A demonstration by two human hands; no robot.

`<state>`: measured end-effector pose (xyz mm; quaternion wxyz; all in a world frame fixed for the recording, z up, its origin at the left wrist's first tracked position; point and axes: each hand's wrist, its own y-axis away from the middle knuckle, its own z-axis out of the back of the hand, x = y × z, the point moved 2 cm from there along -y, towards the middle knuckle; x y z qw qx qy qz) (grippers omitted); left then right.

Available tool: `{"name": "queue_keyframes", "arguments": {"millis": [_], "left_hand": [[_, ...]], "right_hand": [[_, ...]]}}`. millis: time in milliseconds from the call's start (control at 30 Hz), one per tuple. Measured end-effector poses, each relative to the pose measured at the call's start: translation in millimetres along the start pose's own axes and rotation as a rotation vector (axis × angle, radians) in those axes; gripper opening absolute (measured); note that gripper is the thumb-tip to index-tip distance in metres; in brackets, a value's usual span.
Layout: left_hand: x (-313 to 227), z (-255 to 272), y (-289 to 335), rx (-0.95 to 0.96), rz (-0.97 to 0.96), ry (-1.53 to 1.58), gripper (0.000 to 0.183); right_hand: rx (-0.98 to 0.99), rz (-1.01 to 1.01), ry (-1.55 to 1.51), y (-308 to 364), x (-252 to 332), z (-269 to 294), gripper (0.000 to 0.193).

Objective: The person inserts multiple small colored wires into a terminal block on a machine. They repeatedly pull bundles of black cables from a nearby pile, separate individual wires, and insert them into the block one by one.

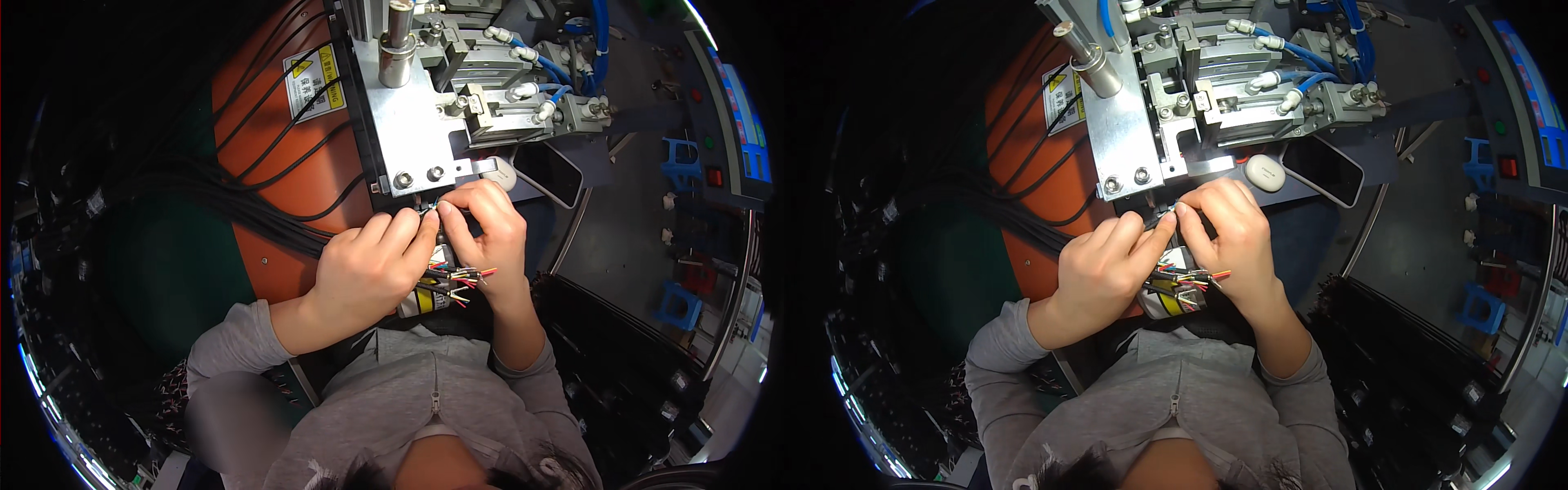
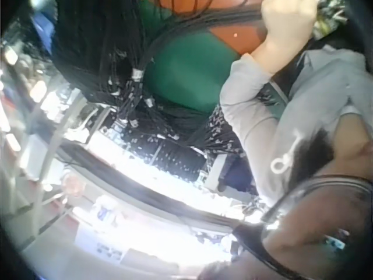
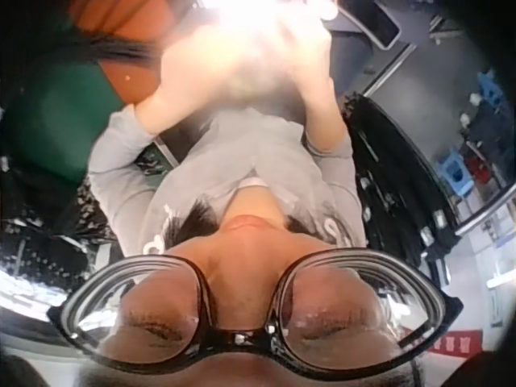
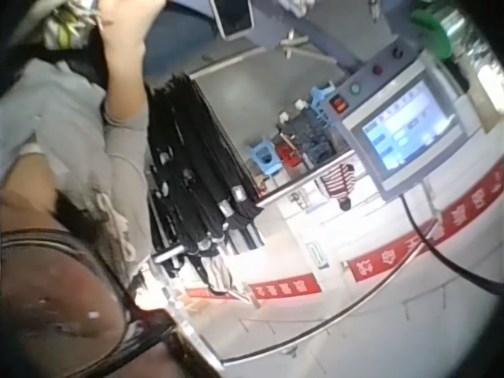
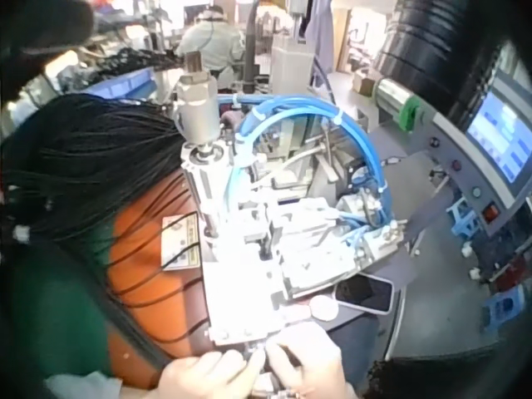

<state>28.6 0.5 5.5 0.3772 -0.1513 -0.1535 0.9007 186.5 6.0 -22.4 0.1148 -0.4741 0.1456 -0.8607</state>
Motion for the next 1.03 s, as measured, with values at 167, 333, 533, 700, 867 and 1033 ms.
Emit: {"name": "queue_keyframes", "arguments": {"millis": [167, 333, 533, 700, 867, 1033], "left_hand": [[-4, -1, 2, 0.024, 0.060, -0.025, 0.032], [-3, -2, 0, 0.001, 0.042, -0.041, 0.032], [4, -2, -1, -0.076, 0.044, 0.048, 0.031], [7, -4, -1, -0.093, 0.060, 0.089, 0.027], [12, -7, 1, -0.134, 0.042, 0.094, 0.024], [6, 4, 6, 0.009, 0.108, 0.051, 0.025]], "right_hand": [[0.000, 0.039, 0.020, 4, -1, -3, 0.007], [-0.078, -0.037, -0.048, 8, -9, -11, 0.006], [0.051, -0.583, -0.563, 16, -32, -19, 0.007], [0.076, -0.530, -0.466, 13, -25, -15, 0.010], [-0.098, 0.146, -0.034, -1, -1, -7, 0.009], [-0.032, -0.221, -0.145, 8, -13, -8, 0.010]]}}
